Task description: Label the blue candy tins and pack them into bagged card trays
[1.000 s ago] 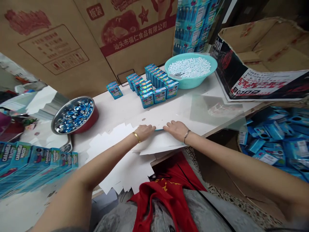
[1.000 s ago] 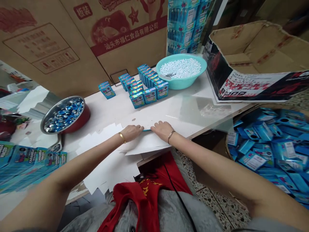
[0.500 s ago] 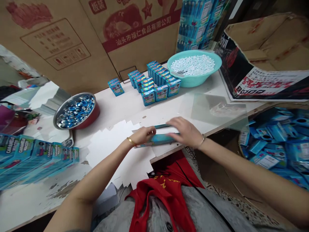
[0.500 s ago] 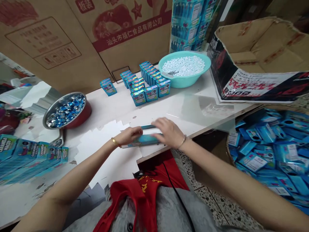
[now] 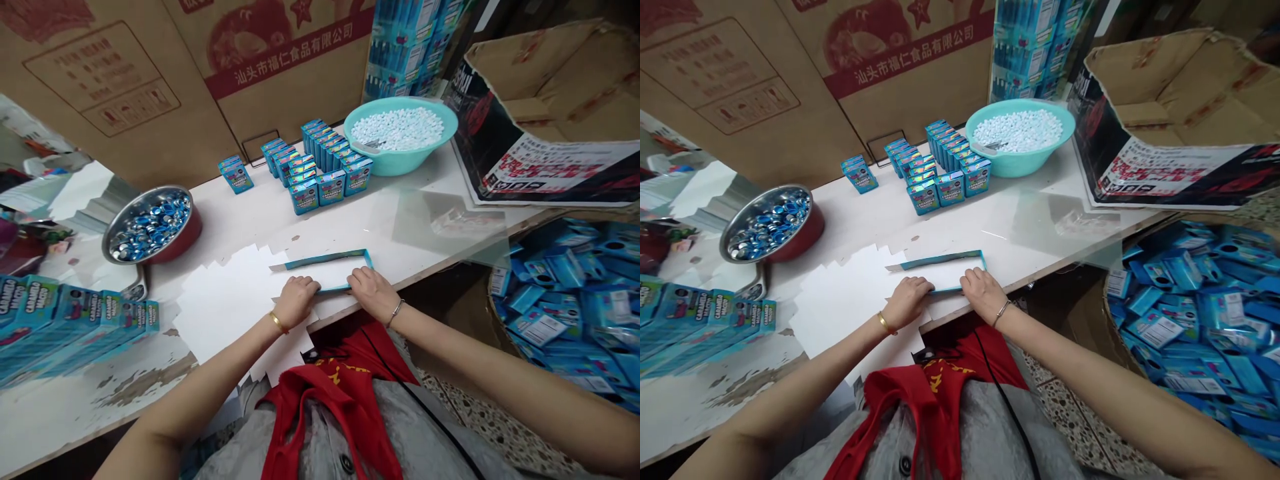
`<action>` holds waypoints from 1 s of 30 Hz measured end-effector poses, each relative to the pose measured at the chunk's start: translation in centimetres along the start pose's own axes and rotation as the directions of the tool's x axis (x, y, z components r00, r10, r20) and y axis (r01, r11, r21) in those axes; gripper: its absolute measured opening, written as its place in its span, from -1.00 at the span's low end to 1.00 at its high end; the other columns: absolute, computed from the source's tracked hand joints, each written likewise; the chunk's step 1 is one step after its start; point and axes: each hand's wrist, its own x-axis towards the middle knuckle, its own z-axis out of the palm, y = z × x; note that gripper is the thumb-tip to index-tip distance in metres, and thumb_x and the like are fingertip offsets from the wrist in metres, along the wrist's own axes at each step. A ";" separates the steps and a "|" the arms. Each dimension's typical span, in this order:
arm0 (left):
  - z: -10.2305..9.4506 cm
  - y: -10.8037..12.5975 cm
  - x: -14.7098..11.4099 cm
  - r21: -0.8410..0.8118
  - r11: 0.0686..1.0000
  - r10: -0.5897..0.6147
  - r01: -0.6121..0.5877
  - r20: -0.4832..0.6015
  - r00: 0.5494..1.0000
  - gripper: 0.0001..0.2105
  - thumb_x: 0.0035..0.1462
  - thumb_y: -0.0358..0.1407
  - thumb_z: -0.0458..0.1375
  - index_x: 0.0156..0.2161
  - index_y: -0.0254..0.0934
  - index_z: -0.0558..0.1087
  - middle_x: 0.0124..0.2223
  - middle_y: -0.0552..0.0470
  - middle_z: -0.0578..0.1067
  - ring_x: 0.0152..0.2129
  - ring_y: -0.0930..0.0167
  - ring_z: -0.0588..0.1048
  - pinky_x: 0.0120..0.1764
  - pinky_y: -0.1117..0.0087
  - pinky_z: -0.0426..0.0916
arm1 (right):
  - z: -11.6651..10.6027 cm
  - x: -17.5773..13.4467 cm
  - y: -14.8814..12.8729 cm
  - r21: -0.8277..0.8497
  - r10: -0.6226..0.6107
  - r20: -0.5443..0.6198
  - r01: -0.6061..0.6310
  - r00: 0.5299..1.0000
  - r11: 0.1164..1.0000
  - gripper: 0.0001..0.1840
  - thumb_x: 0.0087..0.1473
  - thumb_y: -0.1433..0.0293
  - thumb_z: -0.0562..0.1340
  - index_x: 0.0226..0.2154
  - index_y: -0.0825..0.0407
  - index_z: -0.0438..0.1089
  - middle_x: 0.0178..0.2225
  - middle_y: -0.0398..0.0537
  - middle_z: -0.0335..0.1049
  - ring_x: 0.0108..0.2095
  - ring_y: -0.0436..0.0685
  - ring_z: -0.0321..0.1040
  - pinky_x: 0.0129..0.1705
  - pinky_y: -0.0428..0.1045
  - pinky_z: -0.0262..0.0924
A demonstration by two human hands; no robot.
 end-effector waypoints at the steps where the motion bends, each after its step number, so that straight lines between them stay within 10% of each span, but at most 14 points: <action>1: -0.2 -0.3 0.2 -0.054 0.999 -0.006 0.006 0.008 1.000 -0.86 0.21 -0.35 0.02 -0.17 -0.27 0.40 -0.22 -0.07 0.50 -0.24 0.29 0.43 -0.19 0.27 0.24 | -0.1 0.1 0.1 0.000 0.006 0.033 -0.006 0.999 1.000 -0.79 0.20 0.43 0.10 -0.27 0.17 0.43 -0.25 0.17 0.38 -0.18 0.26 0.25 -0.20 0.06 0.14; 8: -1.7 -2.9 1.9 -0.323 0.943 0.132 -0.084 0.129 0.983 -0.79 0.21 -0.24 0.03 -0.09 -0.25 0.38 -0.26 0.02 0.53 -0.36 0.39 0.46 -0.29 0.41 0.27 | -1.7 2.4 1.2 0.061 -0.051 0.285 0.035 0.957 0.997 -0.71 0.21 0.31 0.14 -0.23 0.17 0.48 -0.20 0.17 0.42 -0.08 0.23 0.29 -0.10 0.02 0.12; 14: -2.6 -1.5 2.6 -0.118 0.992 0.074 -0.047 0.238 0.968 -0.78 0.21 -0.27 0.00 -0.09 -0.28 0.38 -0.29 -0.06 0.53 -0.35 0.32 0.49 -0.25 0.36 0.28 | -3.2 4.2 2.0 0.099 -0.119 0.423 0.084 0.898 0.992 -0.67 0.20 0.24 0.13 -0.31 0.10 0.52 -0.17 0.12 0.46 -0.05 0.25 0.28 -0.09 0.03 0.09; 23: -2.6 -0.4 1.7 -0.373 0.914 -0.055 0.158 0.271 0.961 -0.71 0.18 -0.31 0.05 0.01 -0.29 0.35 -0.31 0.03 0.53 -0.38 0.39 0.46 -0.30 0.43 0.29 | -2.9 4.0 2.5 0.094 -0.225 0.379 0.205 0.898 0.974 -0.66 0.18 0.21 0.17 -0.33 0.13 0.52 -0.23 0.12 0.50 -0.07 0.23 0.30 -0.04 0.07 -0.01; 30: -1.8 2.3 1.0 -0.262 0.923 -0.246 0.283 0.166 0.955 -0.85 0.16 -0.34 0.06 -0.19 -0.26 0.45 -0.33 0.00 0.53 -0.35 0.34 0.48 -0.28 0.37 0.31 | -3.4 3.8 2.8 0.015 -0.274 0.237 0.279 0.932 0.960 -0.75 0.14 0.27 0.22 -0.36 0.11 0.50 -0.26 0.09 0.49 -0.06 0.25 0.26 0.08 0.16 -0.11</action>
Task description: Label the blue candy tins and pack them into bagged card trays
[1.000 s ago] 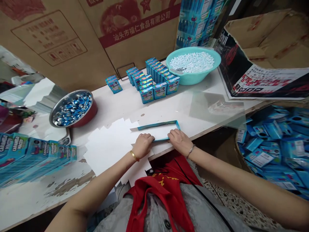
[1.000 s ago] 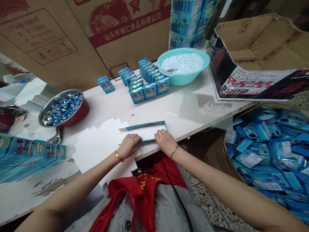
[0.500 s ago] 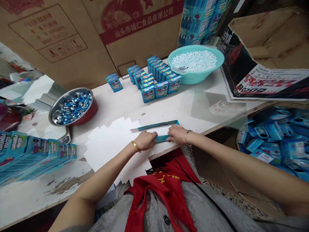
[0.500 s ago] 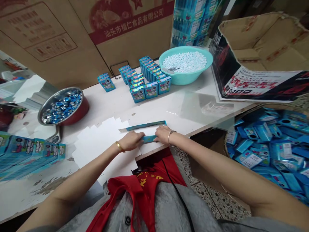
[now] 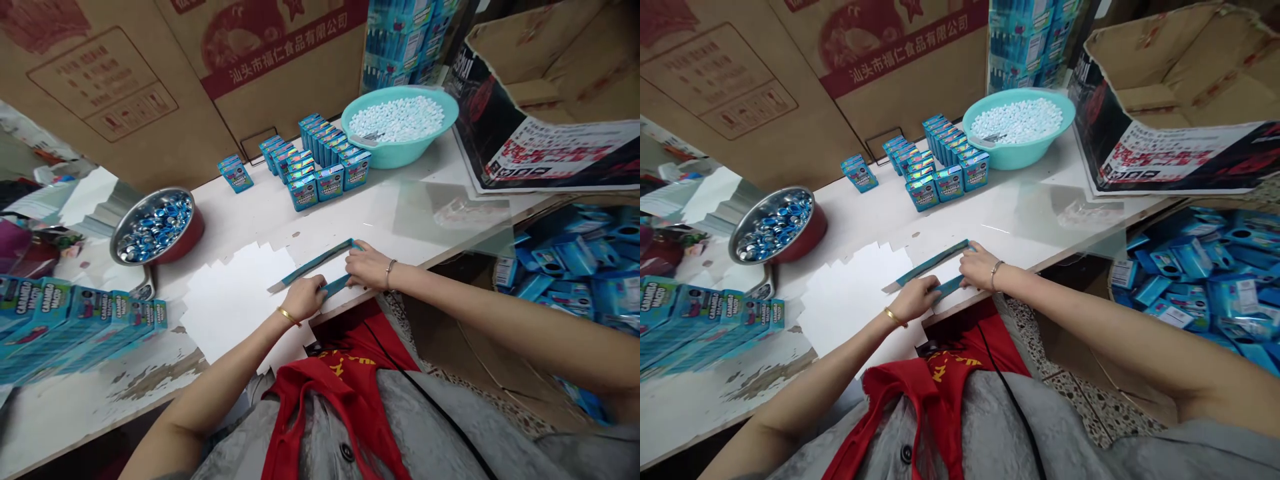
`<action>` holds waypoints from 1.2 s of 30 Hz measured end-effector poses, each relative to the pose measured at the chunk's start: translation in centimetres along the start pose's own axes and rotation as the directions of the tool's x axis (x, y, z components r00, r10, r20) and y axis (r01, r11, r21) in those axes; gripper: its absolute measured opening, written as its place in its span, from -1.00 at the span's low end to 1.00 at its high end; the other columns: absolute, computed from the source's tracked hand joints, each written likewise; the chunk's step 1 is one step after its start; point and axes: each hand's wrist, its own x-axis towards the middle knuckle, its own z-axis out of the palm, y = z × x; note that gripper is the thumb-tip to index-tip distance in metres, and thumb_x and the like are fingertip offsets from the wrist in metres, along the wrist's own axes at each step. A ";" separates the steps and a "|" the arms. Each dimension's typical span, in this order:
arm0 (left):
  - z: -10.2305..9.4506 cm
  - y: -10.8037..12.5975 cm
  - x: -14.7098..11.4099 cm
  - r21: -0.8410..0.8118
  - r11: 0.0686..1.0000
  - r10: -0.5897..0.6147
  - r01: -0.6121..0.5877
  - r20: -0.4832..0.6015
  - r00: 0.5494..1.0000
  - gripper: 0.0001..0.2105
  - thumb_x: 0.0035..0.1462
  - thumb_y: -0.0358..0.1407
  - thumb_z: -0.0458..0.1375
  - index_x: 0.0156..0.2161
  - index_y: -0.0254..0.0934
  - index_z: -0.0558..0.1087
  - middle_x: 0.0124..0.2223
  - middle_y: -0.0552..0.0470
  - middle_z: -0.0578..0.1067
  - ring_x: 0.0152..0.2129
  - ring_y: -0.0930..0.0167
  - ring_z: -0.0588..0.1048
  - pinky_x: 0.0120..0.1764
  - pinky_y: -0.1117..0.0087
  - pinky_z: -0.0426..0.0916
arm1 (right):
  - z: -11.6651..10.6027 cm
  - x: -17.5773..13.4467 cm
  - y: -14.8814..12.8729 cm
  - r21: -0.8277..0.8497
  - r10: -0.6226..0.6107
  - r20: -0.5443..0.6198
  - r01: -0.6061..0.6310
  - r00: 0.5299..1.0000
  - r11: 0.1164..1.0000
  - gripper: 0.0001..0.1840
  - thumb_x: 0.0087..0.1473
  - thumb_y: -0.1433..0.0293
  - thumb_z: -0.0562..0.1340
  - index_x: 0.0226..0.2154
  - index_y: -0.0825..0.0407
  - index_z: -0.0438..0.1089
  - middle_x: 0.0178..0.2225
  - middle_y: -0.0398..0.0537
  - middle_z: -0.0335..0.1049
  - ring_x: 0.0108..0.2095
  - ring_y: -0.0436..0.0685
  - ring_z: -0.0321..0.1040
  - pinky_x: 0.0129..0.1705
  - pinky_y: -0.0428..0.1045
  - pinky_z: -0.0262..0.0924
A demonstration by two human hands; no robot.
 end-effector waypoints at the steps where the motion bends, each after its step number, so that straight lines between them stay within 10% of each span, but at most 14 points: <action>1: 0.5 0.3 -0.1 -0.025 1.000 -0.009 0.008 -0.031 0.999 -0.85 0.16 -0.33 0.07 -0.20 -0.25 0.46 -0.33 0.00 0.52 -0.35 0.34 0.48 -0.27 0.37 0.31 | 0.0 -0.5 -0.4 -0.009 0.012 -0.099 -0.013 0.995 1.000 -0.78 0.13 0.30 0.22 -0.30 0.12 0.49 -0.22 0.11 0.47 -0.05 0.26 0.24 0.09 0.16 -0.10; 5: 1.7 1.2 0.1 -0.057 0.998 0.015 -0.026 -0.172 0.985 -0.86 0.14 -0.32 0.11 -0.23 -0.27 0.49 -0.23 -0.05 0.46 -0.27 0.34 0.46 -0.17 0.35 0.35 | 1.4 -2.8 -3.8 0.119 0.189 -0.443 -0.151 0.877 0.981 -0.60 0.15 0.36 0.16 0.03 0.18 0.31 0.00 0.22 0.33 -0.06 0.29 0.24 -0.07 0.12 0.09; 10: -1.4 -1.8 0.1 0.028 0.961 0.266 -0.275 -0.362 0.893 -0.68 0.23 -0.31 0.03 0.07 -0.26 0.38 -0.07 -0.12 0.42 -0.13 0.33 0.42 -0.04 0.28 0.33 | 4.5 -3.2 -9.1 0.374 0.335 -0.570 -0.126 0.750 0.919 -0.40 0.20 0.41 0.07 0.25 0.19 -0.04 0.11 0.25 0.19 -0.01 0.24 0.23 -0.08 0.08 0.20; 12: -3.7 -4.1 -0.2 0.215 0.934 0.346 -0.284 -0.361 0.866 -0.57 0.23 -0.45 -0.07 0.19 -0.20 0.26 0.06 -0.15 0.39 -0.05 0.29 0.37 -0.01 0.21 0.30 | 5.2 -2.4 -10.3 0.366 0.299 -0.557 -0.094 0.775 0.926 -0.43 0.19 0.36 0.11 0.23 0.12 0.03 0.11 0.23 0.18 -0.04 0.25 0.24 -0.10 0.09 0.20; 15: -5.8 -6.9 -1.0 0.460 0.791 0.486 -0.402 -0.076 0.870 -0.40 0.14 -0.59 -0.07 0.23 -0.01 0.20 0.27 -0.04 0.23 0.05 0.26 0.32 -0.03 0.19 0.29 | 5.7 -1.3 -10.5 0.296 0.212 -0.507 -0.062 0.836 0.953 -0.64 0.18 0.21 0.15 -0.05 0.06 0.33 -0.08 0.16 0.32 -0.19 0.24 0.26 -0.22 0.09 0.19; 19: -4.9 -7.8 -1.6 0.444 0.637 0.599 -0.630 0.228 0.768 -0.55 0.18 -0.50 0.01 0.12 -0.03 0.34 0.33 0.04 0.13 -0.02 0.30 0.39 -0.09 0.26 0.35 | 6.2 -2.0 -8.0 0.249 0.085 -0.486 0.044 0.870 0.968 -0.66 0.18 0.13 0.12 -0.34 0.06 0.36 -0.32 0.06 0.33 -0.30 0.18 0.21 -0.28 0.05 0.15; 26: -1.2 -5.7 -0.1 0.284 0.556 0.779 -0.781 0.149 0.609 -0.80 0.26 -0.30 0.02 -0.13 -0.22 0.49 0.07 -0.11 0.45 -0.09 0.32 0.42 -0.08 0.31 0.37 | 5.9 -5.6 -3.5 0.348 -0.060 -0.498 0.262 0.865 0.900 -0.67 0.17 0.13 0.14 -0.30 0.08 0.30 -0.16 0.16 0.30 -0.22 0.17 0.20 -0.17 0.08 0.20; 36: 2.4 -2.4 -0.2 0.237 0.725 0.677 -0.647 -0.071 0.732 -0.77 0.28 -0.28 -0.06 -0.30 -0.28 0.41 -0.25 -0.08 0.46 -0.31 0.39 0.41 -0.27 0.41 0.30 | 6.1 -6.0 -2.2 0.246 -0.085 -0.576 0.272 0.813 0.930 -0.86 0.21 0.35 0.08 -0.30 0.06 0.29 -0.19 0.15 0.32 -0.21 0.19 0.21 -0.19 0.11 0.26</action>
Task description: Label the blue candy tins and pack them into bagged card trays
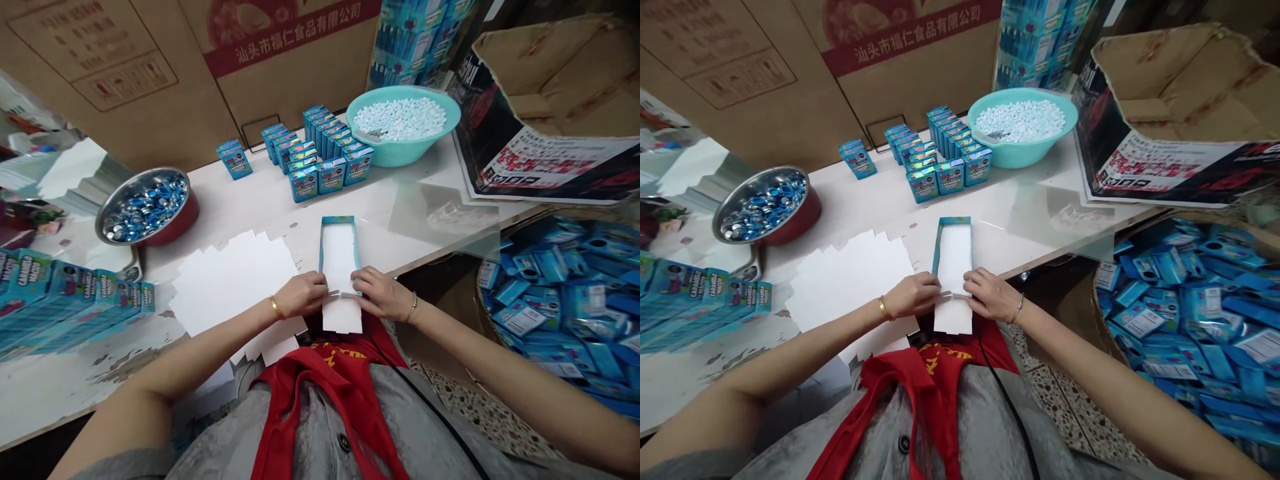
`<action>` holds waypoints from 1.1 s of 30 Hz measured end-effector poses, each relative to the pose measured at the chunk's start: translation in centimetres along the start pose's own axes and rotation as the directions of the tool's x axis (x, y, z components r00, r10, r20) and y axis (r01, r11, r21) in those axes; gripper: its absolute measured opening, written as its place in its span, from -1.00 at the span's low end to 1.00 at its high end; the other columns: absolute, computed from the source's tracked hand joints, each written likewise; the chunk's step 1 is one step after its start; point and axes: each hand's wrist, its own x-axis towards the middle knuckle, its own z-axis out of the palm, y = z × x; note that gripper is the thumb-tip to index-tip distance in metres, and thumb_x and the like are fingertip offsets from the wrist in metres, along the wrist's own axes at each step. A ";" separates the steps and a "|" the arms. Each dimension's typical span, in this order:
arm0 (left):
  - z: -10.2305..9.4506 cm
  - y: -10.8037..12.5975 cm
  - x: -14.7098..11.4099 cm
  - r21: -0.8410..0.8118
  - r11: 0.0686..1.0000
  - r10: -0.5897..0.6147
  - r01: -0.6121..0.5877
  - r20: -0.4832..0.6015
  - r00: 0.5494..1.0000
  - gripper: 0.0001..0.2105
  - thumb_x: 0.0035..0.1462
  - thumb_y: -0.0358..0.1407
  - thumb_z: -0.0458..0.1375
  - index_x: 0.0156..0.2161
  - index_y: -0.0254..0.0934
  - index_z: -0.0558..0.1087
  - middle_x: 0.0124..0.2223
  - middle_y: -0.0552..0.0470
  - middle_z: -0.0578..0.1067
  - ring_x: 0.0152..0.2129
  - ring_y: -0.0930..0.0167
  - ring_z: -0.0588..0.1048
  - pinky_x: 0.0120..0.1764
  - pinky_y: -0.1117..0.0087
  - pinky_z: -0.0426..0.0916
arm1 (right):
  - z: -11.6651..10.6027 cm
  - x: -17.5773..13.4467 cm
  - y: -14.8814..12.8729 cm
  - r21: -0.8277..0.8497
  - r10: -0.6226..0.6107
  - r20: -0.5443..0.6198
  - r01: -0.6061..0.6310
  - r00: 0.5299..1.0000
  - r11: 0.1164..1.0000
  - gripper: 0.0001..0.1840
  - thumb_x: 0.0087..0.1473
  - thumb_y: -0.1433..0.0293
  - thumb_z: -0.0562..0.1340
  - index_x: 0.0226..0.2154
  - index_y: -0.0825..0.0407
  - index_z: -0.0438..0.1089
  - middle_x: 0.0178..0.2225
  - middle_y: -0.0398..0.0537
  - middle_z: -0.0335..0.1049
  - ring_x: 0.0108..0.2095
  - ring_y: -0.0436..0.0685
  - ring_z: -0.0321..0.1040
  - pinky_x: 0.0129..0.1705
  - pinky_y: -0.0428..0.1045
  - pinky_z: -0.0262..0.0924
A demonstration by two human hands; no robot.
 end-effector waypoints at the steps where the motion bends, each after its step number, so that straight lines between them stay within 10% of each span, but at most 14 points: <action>1: 0.2 0.2 0.2 -0.004 0.999 -0.039 0.038 -0.029 0.999 -0.77 0.29 -0.25 -0.06 -0.27 -0.29 0.40 -0.27 -0.07 0.45 -0.33 0.38 0.41 -0.29 0.40 0.29 | 0.3 -0.1 0.2 0.001 0.003 -0.028 -0.003 1.000 1.000 -0.87 0.22 0.42 0.05 -0.28 0.06 0.29 -0.23 0.13 0.33 -0.22 0.18 0.22 -0.20 0.10 0.27; 7: 1.0 0.8 1.1 -0.044 0.992 -0.121 0.116 -0.132 0.984 -0.79 0.27 -0.17 -0.02 -0.24 -0.26 0.36 -0.33 -0.02 0.43 -0.37 0.38 0.39 -0.33 0.40 0.25 | 2.3 -1.8 1.3 -0.016 -0.012 -0.182 0.010 0.983 1.000 -0.62 0.18 0.58 -0.02 0.02 0.04 0.22 -0.16 0.12 0.38 -0.16 0.17 0.30 -0.14 0.16 0.33; 13: 2.0 2.0 1.7 -0.212 0.932 -0.340 0.295 -0.222 0.914 -0.75 0.29 -0.15 -0.05 -0.28 -0.27 0.35 -0.35 -0.01 0.44 -0.41 0.41 0.41 -0.33 0.41 0.29 | 1.2 -3.9 1.3 0.020 -0.055 0.008 0.054 0.998 0.998 -0.34 0.12 0.47 0.10 0.26 0.10 -0.05 0.23 0.24 0.10 0.17 0.29 0.12 0.08 0.30 0.21; 19: 1.7 1.5 1.1 -0.383 0.896 -0.305 0.226 -0.161 0.939 -0.55 0.20 0.00 0.03 0.05 -0.29 0.27 0.01 -0.16 0.44 -0.10 0.29 0.44 -0.06 0.28 0.34 | 1.8 -3.1 0.8 0.136 0.057 -0.107 -0.042 0.993 0.990 -0.59 0.20 0.46 0.03 0.11 0.02 0.18 0.12 0.15 0.30 0.04 0.23 0.26 0.02 0.28 0.24; 22: 1.6 1.7 1.3 -0.412 0.878 -0.334 0.242 -0.167 0.927 -0.53 0.21 -0.05 0.03 0.13 -0.28 0.20 0.05 -0.17 0.43 -0.04 0.26 0.43 0.00 0.24 0.32 | 2.4 -1.7 0.1 0.256 0.259 -0.206 -0.203 0.944 0.945 -0.72 0.23 0.43 0.03 -0.02 -0.03 0.29 -0.12 0.06 0.45 -0.10 0.19 0.33 -0.06 0.20 0.30; 26: 1.7 2.9 2.5 -0.472 0.750 -0.589 0.463 -0.160 0.792 -0.63 0.24 -0.18 0.00 0.11 -0.24 0.19 -0.19 -0.04 0.51 -0.32 0.36 0.50 -0.22 0.33 0.37 | 3.0 -0.6 -0.4 0.338 0.453 -0.331 -0.344 0.828 0.876 -0.63 0.24 0.36 0.07 0.10 0.01 0.17 -0.09 0.11 0.35 -0.10 0.17 0.33 -0.06 0.14 0.30; 30: 1.3 3.7 3.2 -0.447 0.700 -0.672 0.557 -0.148 0.725 -0.64 0.21 -0.21 0.06 0.09 -0.23 0.19 -0.16 -0.02 0.48 -0.33 0.36 0.48 -0.28 0.34 0.35 | 3.7 -1.1 0.1 0.145 0.339 -0.275 -0.310 0.900 0.940 -0.65 0.20 0.27 0.14 0.02 0.00 0.28 0.05 0.18 0.19 -0.01 0.25 0.25 -0.04 0.19 0.27; 33: 0.8 4.2 2.9 -0.213 0.830 -0.556 0.515 -0.245 0.794 -0.78 0.24 -0.19 0.04 -0.06 -0.21 0.35 0.02 -0.12 0.39 -0.10 0.26 0.40 -0.10 0.19 0.30 | 4.0 -1.3 0.5 0.001 0.285 -0.232 -0.293 0.930 0.956 -0.74 0.21 0.33 0.10 -0.08 0.02 0.37 -0.02 0.18 0.25 -0.06 0.26 0.24 -0.07 0.20 0.26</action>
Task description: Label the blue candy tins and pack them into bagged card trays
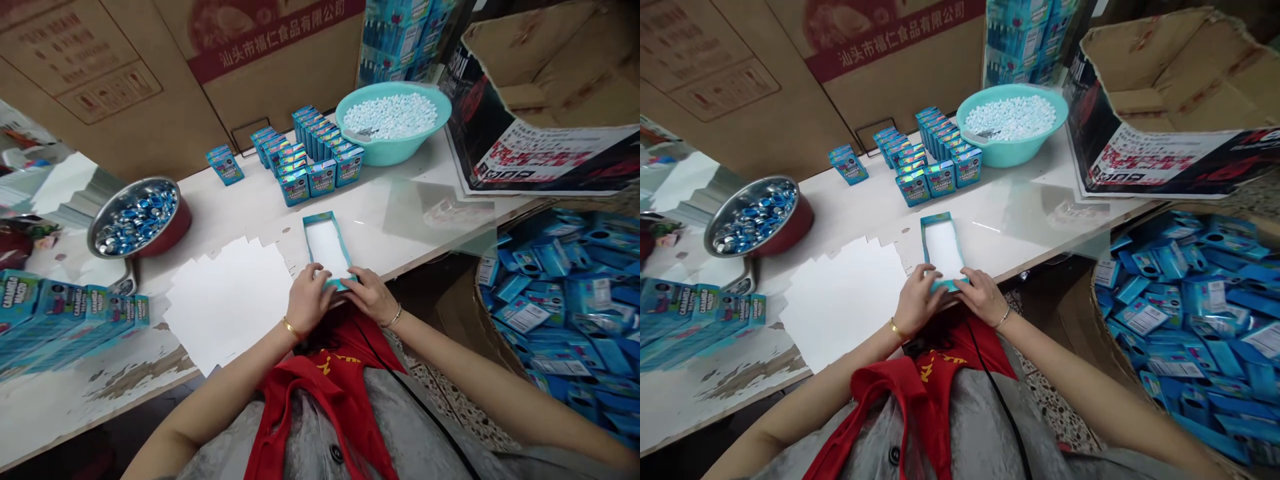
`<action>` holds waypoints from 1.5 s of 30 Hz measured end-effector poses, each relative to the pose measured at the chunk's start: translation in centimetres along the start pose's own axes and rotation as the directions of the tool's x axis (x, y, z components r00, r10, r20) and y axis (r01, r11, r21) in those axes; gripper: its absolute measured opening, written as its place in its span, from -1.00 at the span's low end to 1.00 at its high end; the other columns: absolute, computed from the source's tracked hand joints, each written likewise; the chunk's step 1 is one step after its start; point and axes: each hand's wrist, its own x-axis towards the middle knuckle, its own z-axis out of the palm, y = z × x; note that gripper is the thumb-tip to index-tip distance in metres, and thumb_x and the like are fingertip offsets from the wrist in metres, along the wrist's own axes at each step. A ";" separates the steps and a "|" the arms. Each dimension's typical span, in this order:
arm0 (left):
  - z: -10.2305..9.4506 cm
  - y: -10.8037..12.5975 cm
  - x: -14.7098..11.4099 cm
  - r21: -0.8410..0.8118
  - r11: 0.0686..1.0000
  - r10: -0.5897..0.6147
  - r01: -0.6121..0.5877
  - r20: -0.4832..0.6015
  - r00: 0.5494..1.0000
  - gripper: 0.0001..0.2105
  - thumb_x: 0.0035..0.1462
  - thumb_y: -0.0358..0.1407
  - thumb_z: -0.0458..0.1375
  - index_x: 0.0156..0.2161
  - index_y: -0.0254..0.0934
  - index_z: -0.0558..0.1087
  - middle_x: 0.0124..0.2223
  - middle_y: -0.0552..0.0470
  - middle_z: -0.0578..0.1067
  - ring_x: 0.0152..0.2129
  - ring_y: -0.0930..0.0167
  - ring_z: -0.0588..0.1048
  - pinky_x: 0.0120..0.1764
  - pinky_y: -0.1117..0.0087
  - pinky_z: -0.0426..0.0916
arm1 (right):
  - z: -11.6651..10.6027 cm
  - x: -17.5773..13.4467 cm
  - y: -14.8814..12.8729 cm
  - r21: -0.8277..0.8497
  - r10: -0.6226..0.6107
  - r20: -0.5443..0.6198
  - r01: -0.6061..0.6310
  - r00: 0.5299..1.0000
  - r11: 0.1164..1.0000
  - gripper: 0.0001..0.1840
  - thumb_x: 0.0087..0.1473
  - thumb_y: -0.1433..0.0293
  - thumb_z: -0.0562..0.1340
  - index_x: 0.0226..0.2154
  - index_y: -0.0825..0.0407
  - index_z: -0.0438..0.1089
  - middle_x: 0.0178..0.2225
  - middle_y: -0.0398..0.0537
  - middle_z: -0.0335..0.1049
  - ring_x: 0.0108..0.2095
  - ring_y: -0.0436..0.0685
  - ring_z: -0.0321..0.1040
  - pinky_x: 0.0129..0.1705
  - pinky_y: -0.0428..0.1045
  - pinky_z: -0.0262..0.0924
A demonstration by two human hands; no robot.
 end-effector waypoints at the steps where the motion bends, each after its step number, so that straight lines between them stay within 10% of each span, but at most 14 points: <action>1: -0.2 0.1 -0.2 0.085 0.994 0.071 -0.071 0.007 0.997 -0.79 0.24 -0.17 0.04 -0.11 -0.21 0.38 0.04 -0.13 0.39 -0.06 0.21 0.36 -0.05 0.12 0.25 | 0.0 0.1 -0.1 -0.024 -0.011 0.002 0.011 1.000 1.000 -0.77 0.21 0.37 0.09 -0.13 0.03 0.39 -0.05 0.17 0.27 -0.09 0.24 0.24 -0.09 0.18 0.26; 9: -1.0 0.9 1.7 0.303 0.944 0.038 -0.133 0.300 0.953 -0.69 0.27 -0.14 -0.04 -0.31 -0.28 0.46 -0.27 -0.14 0.49 -0.21 0.19 0.41 -0.11 0.05 0.18 | -0.4 2.6 -1.3 0.072 0.028 0.167 -0.041 0.986 0.997 -0.87 0.10 0.54 0.12 -0.32 0.03 0.33 -0.22 0.03 0.33 -0.20 0.17 0.26 -0.17 0.09 0.28; 13: -2.3 1.3 4.0 0.282 0.949 -0.021 -0.143 0.507 0.861 -0.69 0.19 -0.09 0.04 -0.33 -0.29 0.49 -0.29 -0.16 0.53 -0.20 0.14 0.45 -0.10 0.03 0.18 | -1.0 2.6 -1.2 0.171 0.046 0.177 -0.077 0.983 0.982 -0.75 0.09 0.52 0.11 -0.15 0.02 0.29 0.01 0.13 0.28 0.01 0.22 0.25 -0.01 0.18 0.25; 18: -2.5 1.4 4.7 0.245 0.965 -0.094 -0.093 0.656 0.749 -0.80 0.10 -0.20 0.11 -0.40 -0.27 0.50 -0.33 -0.10 0.56 -0.24 0.16 0.49 -0.07 0.01 0.20 | -0.9 2.4 -0.5 0.313 0.085 0.186 -0.140 0.979 0.939 -0.08 0.03 0.36 0.21 0.31 0.01 -0.29 0.35 0.25 -0.29 0.33 0.31 -0.22 0.22 0.28 0.01; 22: -2.6 2.1 4.0 0.237 0.964 -0.068 -0.123 0.662 0.746 -0.80 0.08 -0.15 0.18 -0.36 -0.25 0.51 -0.30 -0.07 0.57 -0.19 0.15 0.49 -0.06 0.03 0.25 | 0.9 3.3 0.0 0.299 0.325 0.089 -0.336 0.942 0.893 -0.13 0.15 0.36 0.07 0.34 -0.04 -0.47 0.27 0.23 -0.10 0.29 0.29 -0.08 0.19 0.26 0.09; 25: -4.5 1.5 5.0 0.154 0.974 0.045 -0.164 0.582 0.812 -0.81 0.12 -0.15 0.15 -0.27 -0.22 0.51 -0.26 -0.05 0.55 -0.24 0.24 0.51 -0.17 0.21 0.35 | 2.5 4.2 0.2 0.252 0.421 -0.010 -0.405 0.907 0.879 -0.20 0.11 0.51 -0.01 0.35 -0.06 -0.29 0.02 0.14 0.21 0.01 0.22 0.33 0.02 0.17 0.30; 28: -8.4 -1.3 9.4 0.071 0.982 0.159 -0.177 0.210 0.965 -0.74 0.22 -0.20 0.04 -0.04 -0.20 0.44 -0.10 -0.10 0.51 -0.18 0.32 0.49 -0.11 0.29 0.37 | 3.3 5.1 0.5 0.205 0.418 -0.117 -0.390 0.901 0.898 -0.19 0.06 0.58 -0.05 0.34 -0.11 -0.23 -0.03 0.08 0.27 -0.09 0.19 0.39 -0.08 0.10 0.37; 31: -11.9 -6.1 16.6 0.279 0.938 0.228 -0.206 -0.049 0.972 -0.33 0.05 -0.09 0.21 0.24 -0.21 0.16 0.25 -0.25 0.22 0.20 0.09 0.17 0.19 -0.03 0.05 | 3.4 5.9 0.5 0.159 0.426 -0.187 -0.401 0.885 0.902 -0.18 0.07 0.57 -0.05 0.34 -0.14 -0.23 -0.01 0.07 0.31 -0.10 0.19 0.41 -0.14 0.06 0.39; 37: -12.3 -13.4 26.9 0.507 0.845 0.064 -0.170 0.220 0.973 0.18 -0.31 0.09 0.34 0.35 -0.30 -0.13 0.38 -0.34 -0.17 0.31 -0.08 -0.27 0.23 -0.12 -0.28 | 3.7 7.0 0.2 -0.002 0.451 -0.204 -0.461 0.869 0.887 -0.12 0.05 0.57 -0.05 0.35 -0.19 -0.36 -0.02 0.08 0.35 -0.39 0.15 0.46 -0.56 -0.03 0.29; 45: -10.1 -12.3 24.9 0.526 0.846 0.072 -0.092 0.059 0.996 -0.11 -0.16 -0.14 0.26 0.29 -0.26 0.06 0.31 -0.29 0.06 0.22 -0.07 0.06 0.22 -0.13 -0.15 | 3.4 7.8 -0.1 -0.074 0.470 -0.111 -0.479 0.875 0.875 -0.14 0.07 0.53 -0.04 0.35 -0.08 -0.40 -0.07 0.09 0.39 -0.44 0.18 0.43 -0.55 0.03 0.25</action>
